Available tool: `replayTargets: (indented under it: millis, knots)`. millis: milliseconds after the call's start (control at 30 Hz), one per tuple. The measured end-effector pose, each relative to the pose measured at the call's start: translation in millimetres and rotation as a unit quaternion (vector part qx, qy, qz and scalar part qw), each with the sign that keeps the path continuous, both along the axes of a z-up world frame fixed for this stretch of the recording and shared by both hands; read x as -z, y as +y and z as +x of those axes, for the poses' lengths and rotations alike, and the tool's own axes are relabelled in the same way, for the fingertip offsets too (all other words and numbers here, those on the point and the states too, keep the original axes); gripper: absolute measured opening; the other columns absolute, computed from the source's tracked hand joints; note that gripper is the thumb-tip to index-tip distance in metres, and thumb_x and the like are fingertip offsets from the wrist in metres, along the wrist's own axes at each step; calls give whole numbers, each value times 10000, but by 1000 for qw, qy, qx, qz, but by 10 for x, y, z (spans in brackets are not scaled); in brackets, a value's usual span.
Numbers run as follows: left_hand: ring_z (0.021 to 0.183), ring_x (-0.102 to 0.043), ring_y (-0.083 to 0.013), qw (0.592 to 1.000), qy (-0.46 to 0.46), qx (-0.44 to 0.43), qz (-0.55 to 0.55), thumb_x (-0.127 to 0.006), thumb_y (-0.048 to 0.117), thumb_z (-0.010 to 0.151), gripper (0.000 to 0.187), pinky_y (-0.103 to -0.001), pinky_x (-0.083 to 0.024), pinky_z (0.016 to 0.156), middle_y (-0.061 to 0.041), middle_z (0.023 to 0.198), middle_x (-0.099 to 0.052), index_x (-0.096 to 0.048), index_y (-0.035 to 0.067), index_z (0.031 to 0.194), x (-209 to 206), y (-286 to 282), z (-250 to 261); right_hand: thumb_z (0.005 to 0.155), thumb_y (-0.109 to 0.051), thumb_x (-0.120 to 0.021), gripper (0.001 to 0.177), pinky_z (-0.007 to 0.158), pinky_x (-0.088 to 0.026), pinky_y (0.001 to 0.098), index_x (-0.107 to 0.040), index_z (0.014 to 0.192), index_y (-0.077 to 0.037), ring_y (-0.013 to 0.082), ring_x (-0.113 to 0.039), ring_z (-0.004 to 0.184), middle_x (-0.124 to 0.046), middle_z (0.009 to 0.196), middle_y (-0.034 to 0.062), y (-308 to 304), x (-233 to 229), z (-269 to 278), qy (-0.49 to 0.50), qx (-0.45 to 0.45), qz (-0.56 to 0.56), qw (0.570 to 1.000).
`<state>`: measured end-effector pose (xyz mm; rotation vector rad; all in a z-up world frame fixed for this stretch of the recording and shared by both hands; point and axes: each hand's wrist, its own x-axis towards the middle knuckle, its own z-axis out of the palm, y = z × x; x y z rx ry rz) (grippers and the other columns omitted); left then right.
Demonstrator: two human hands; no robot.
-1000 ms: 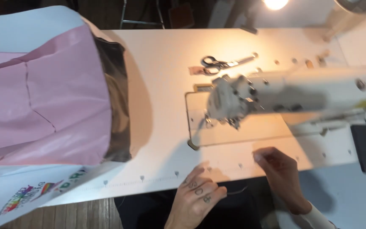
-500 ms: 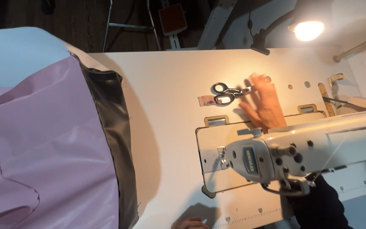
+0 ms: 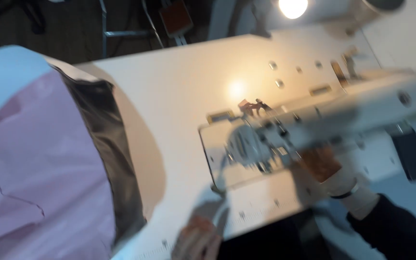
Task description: Sewing pieces of pink and black leather material together using an industrial sewing machine to construct a bag.
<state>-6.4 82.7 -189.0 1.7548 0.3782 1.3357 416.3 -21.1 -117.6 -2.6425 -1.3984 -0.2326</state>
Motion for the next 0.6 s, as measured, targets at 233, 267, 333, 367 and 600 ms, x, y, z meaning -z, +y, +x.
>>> replayTargets:
  millis: [233, 267, 333, 367, 600]
  knots:
    - [1026, -716, -353, 976, 41, -152, 152, -752, 100, 910, 290, -471, -632, 895, -168, 1100, -670, -657, 50, 1180, -996, -7, -291, 994, -365, -611, 251, 457, -449, 375, -600, 988, -114, 230, -612, 581, -599, 804, 64, -1224, -1332, -1001, -120, -129, -144, 974]
    - [1026, -716, -353, 975, 50, -157, 152, -752, 100, 910, 290, -471, -632, 895, -168, 1100, -670, -657, 50, 1180, -1159, -74, -326, 994, -365, -611, 251, 457, -449, 375, -600, 988, -114, 230, -612, 581, -599, 804, 64, -1399, -1390, -1057, -113, -136, -143, 974]
    - [1049, -756, -324, 990, 48, -16, 135, -749, 203, 912, 405, -488, -655, 925, -155, 1173, -716, -642, 10, 1252, -1479, -160, -352, 899, -437, -642, 313, 409, -453, 310, -655, 995, -139, 161, -586, 511, -573, 721, 47, -1713, -1516, -1128, -107, -174, -231, 951]
    - [1049, -756, -324, 988, 50, -24, 141, -749, 203, 912, 405, -488, -655, 925, -155, 1173, -716, -642, 10, 1252, -1751, -293, -173, 899, -437, -642, 313, 409, -453, 310, -655, 995, -139, 161, -586, 511, -573, 721, 47, -1728, -1588, -1213, -109, -181, -224, 951]
    - [982, -703, -334, 926, 204, 315, 31, -683, 363, 941, 546, -440, -546, 923, -209, 1100, -699, -601, -31, 1310, -1907, -1344, 271, 969, -525, -579, 408, 554, -507, 286, -648, 888, -132, 142, -619, 600, -578, 707, -12, -1858, -1697, -1825, -222, -500, -131, 827]
